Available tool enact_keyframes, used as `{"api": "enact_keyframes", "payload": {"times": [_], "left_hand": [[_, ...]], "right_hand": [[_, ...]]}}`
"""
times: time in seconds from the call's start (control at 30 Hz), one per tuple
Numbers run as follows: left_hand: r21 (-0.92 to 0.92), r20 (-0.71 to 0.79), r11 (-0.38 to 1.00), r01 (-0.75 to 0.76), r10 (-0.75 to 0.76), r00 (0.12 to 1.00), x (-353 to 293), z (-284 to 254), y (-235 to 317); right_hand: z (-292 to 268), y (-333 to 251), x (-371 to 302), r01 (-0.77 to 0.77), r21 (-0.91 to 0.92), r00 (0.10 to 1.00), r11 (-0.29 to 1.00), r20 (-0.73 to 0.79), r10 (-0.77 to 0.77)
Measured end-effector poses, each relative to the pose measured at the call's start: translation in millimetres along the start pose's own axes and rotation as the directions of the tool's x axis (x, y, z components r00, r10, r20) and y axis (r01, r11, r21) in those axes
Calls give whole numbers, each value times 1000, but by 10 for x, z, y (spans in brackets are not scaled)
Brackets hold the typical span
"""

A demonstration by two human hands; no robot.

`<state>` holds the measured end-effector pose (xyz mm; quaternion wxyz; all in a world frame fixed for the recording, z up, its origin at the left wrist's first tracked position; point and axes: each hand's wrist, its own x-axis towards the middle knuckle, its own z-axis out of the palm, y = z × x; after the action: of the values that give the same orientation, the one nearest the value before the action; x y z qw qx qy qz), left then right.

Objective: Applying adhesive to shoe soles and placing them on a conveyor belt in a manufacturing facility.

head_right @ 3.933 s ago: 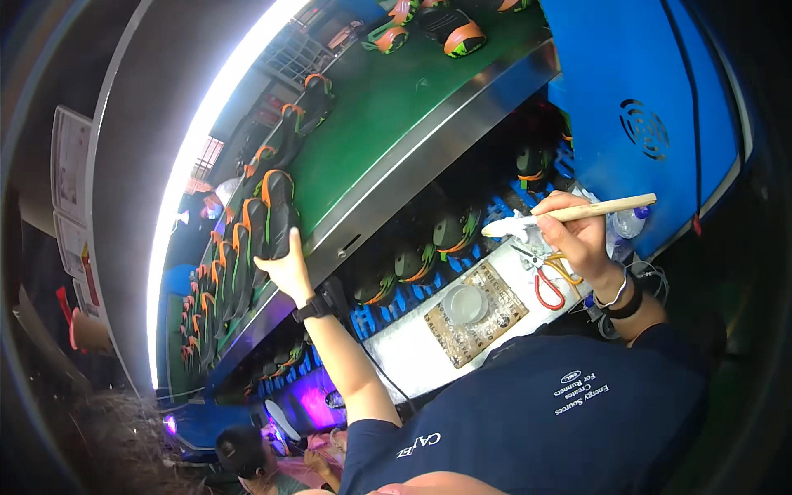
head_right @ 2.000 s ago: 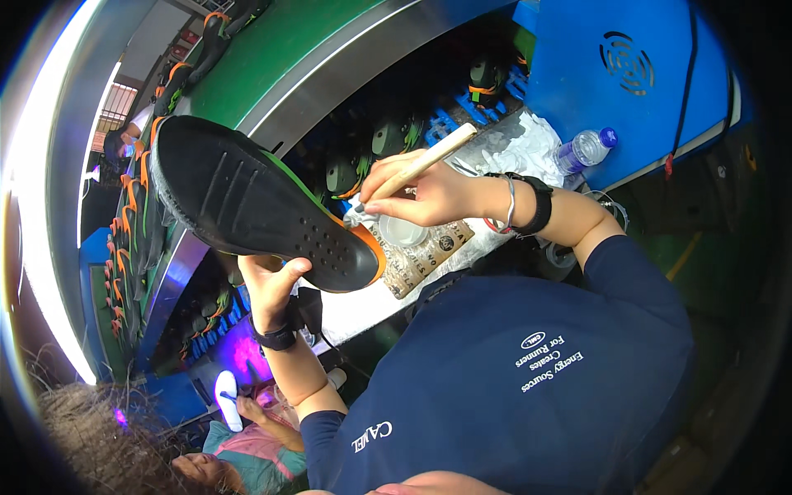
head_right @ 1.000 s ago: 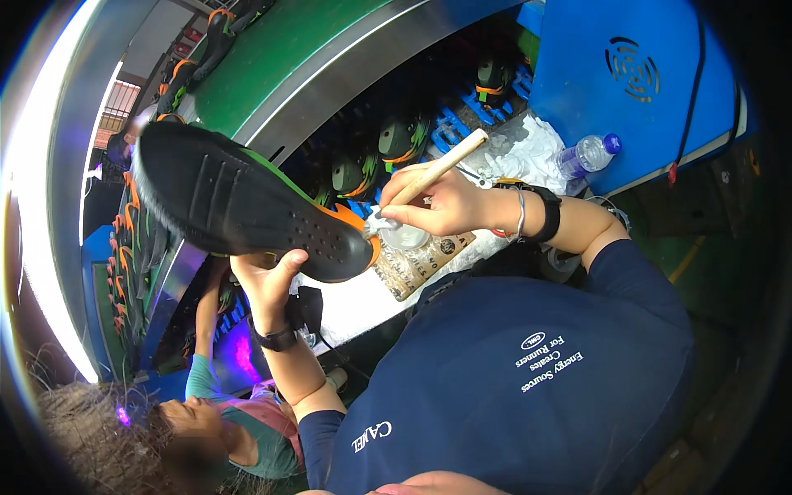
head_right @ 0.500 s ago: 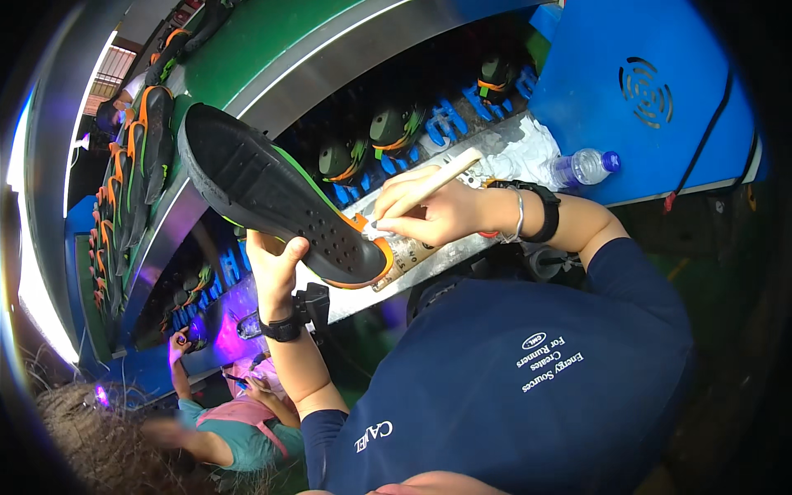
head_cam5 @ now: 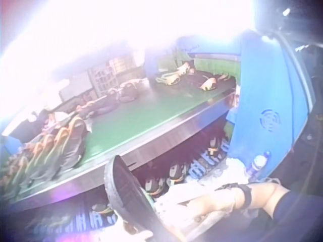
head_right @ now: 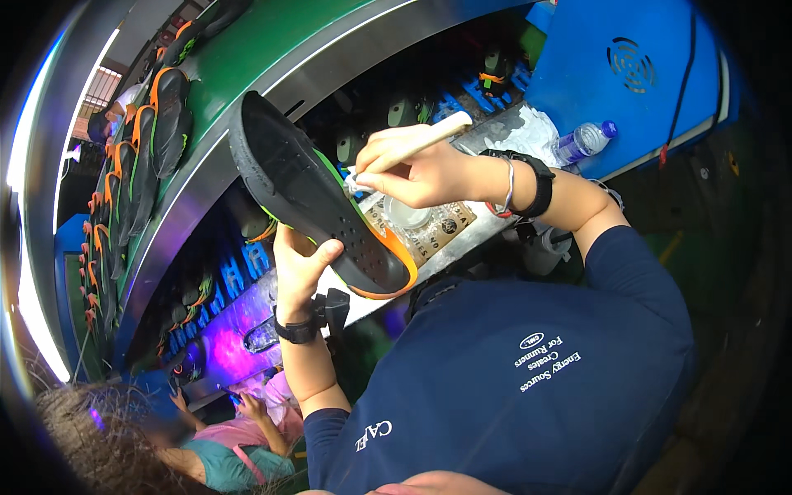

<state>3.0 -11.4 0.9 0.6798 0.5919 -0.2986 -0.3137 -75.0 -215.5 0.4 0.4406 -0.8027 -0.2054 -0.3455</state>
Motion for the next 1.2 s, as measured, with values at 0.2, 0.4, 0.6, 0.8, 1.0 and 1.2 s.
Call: {"api": "enact_keyframes", "payload": {"times": [0.2, 0.4, 0.6, 0.8, 1.0, 1.2], "left_hand": [[-89, 95, 996, -29, 37, 995, -117, -178, -48], [-68, 119, 996, -52, 60, 991, -179, -240, -40], [-46, 125, 998, -43, 49, 991, -157, -230, -43], [-104, 124, 994, -33, 46, 991, 106, 13, 48], [-135, 290, 979, 154, -110, 951, 865, 479, 594], [-189, 290, 982, 11, 45, 956, 2923, 1167, 1196]], "right_hand": [[112, -71, 194, 15, -157, 998, 987, -55, -24], [153, -122, 320, 95, -235, 990, 967, -77, -117], [162, -166, 147, 152, -313, 987, 937, -7, -162], [-259, -468, -290, -79, -76, 996, 994, -49, 76], [-959, -738, -789, -267, 372, 799, 889, -430, 420], [-1437, -851, -1333, -347, 313, 546, 884, -699, 462]]}}
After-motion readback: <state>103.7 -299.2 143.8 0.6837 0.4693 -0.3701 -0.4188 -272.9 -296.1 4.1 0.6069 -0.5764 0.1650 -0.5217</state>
